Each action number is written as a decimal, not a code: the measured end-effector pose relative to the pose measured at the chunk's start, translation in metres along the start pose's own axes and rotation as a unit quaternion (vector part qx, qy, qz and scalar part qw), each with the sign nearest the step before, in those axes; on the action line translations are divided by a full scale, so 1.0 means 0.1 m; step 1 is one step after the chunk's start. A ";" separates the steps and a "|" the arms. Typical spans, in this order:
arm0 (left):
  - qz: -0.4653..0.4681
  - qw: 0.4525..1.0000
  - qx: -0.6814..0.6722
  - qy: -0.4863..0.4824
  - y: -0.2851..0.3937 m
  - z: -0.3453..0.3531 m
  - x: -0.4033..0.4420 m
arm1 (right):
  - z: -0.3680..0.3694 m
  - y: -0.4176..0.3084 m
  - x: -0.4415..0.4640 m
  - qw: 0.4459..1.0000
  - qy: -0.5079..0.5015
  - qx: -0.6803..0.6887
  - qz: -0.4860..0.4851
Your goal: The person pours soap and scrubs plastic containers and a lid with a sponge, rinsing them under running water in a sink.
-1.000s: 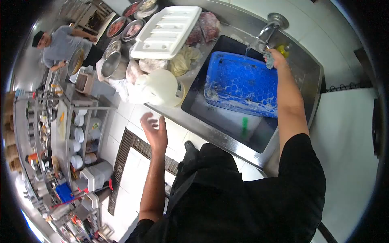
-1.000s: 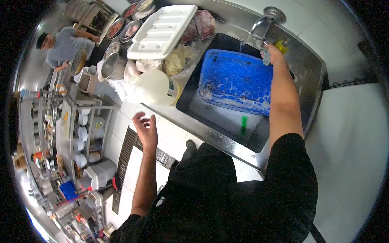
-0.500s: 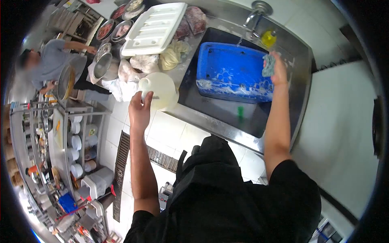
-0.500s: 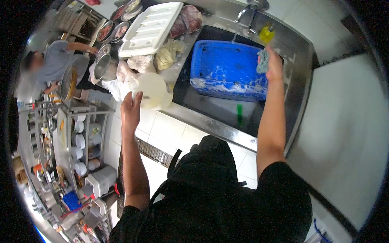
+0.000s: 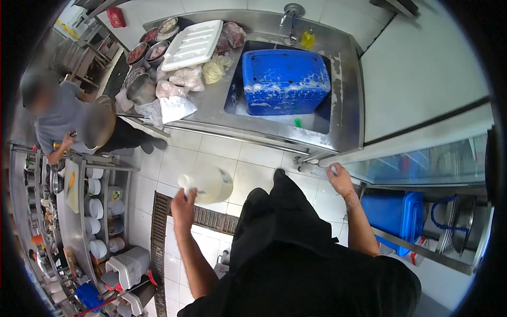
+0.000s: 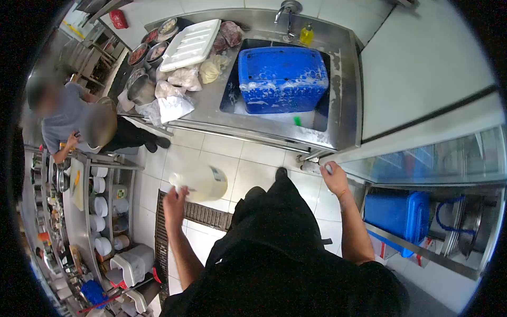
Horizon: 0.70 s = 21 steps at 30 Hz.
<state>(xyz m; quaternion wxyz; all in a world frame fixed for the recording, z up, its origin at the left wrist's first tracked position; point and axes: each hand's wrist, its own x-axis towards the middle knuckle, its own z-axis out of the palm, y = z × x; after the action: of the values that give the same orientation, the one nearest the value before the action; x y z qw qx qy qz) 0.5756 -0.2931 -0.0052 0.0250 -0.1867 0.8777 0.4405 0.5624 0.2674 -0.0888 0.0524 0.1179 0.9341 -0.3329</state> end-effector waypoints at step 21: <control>-0.161 0.883 0.348 -0.272 -3.40 0.71 -3.07 | 1.14 4.06 -2.86 0.907 -0.233 0.104 0.334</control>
<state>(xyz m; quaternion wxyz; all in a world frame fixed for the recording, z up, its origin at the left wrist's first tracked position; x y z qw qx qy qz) 0.9711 -0.3280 -0.2449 0.3964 -0.1774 0.8913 0.1305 0.9443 0.4470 -0.3738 0.3641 0.3467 0.7615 -0.4089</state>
